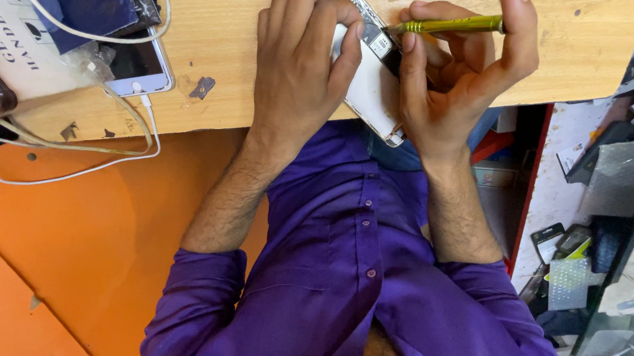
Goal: The person disassembles a smartphone by removing screws and prying open the casing. They then use a screwdriver and tweezers to adjust internal components and reposition the back cover.
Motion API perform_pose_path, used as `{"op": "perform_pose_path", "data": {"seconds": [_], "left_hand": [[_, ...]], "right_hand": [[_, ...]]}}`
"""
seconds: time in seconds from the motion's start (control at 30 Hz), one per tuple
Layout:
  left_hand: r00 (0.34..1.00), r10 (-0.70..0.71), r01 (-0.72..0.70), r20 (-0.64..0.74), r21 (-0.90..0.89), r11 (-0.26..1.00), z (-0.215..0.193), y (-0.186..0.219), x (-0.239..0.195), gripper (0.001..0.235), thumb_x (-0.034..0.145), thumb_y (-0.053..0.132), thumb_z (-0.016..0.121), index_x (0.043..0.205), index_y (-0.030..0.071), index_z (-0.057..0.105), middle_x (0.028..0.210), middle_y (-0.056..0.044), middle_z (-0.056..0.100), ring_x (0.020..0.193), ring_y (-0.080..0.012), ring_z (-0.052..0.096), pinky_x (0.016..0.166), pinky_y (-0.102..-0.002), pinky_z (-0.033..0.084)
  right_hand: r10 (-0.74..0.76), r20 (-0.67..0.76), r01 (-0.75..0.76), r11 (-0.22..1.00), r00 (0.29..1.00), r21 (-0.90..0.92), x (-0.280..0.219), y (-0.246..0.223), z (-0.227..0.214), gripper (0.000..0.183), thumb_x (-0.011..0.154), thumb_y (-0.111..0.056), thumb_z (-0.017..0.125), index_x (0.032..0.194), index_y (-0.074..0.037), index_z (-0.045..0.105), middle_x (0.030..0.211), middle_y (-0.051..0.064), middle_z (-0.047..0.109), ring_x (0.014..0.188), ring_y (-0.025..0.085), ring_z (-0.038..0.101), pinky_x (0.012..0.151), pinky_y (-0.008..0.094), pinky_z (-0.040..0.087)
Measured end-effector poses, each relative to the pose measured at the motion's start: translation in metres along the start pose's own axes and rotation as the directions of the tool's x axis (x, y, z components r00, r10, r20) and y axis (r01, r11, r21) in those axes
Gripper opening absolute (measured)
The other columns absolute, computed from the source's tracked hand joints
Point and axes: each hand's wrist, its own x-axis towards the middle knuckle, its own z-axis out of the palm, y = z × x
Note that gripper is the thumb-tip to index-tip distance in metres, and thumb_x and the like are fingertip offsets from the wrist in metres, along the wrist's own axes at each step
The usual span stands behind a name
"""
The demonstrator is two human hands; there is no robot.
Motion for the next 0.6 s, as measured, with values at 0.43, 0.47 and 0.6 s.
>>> {"op": "perform_pose_path", "data": {"seconds": [0.43,0.47,0.6], "left_hand": [[1.0,-0.003,0.003,-0.005,-0.006,1.0,0.001,-0.0001,-0.0007,0.013,0.107,0.012,0.07,0.111,0.009,0.058,0.128,-0.003,0.056,0.112,-0.0227,0.056,0.092,-0.039,0.042],[1.0,-0.003,0.003,-0.006,-0.006,1.0,0.0013,-0.0002,-0.0007,0.013,0.107,0.012,0.07,0.111,0.009,0.058,0.128,-0.003,0.056,0.112,-0.0227,0.056,0.092,-0.039,0.042],[1.0,0.001,-0.001,-0.013,0.003,1.0,0.0032,-0.0002,-0.0008,0.015,0.108,0.013,0.072,0.114,0.01,0.058,0.13,-0.003,0.056,0.11,-0.0226,0.056,0.091,-0.039,0.042]], "right_hand": [[0.054,0.015,-0.053,0.998,0.998,-0.036,-0.0006,-0.0049,-0.0018,0.082,0.118,0.018,0.061,0.159,-0.029,0.008,0.131,0.019,0.059,0.115,0.022,0.067,0.09,0.028,0.068],[0.047,0.018,-0.046,0.998,0.999,-0.045,0.0002,-0.006,-0.0016,0.083,0.117,0.019,0.061,0.16,-0.029,0.009,0.131,0.019,0.058,0.115,0.022,0.068,0.089,0.027,0.068],[-0.029,0.049,0.033,0.996,0.998,-0.084,0.0047,-0.0082,-0.0007,0.086,0.114,0.02,0.061,0.164,-0.028,0.01,0.129,0.02,0.056,0.114,0.023,0.068,0.086,0.027,0.068]]}}
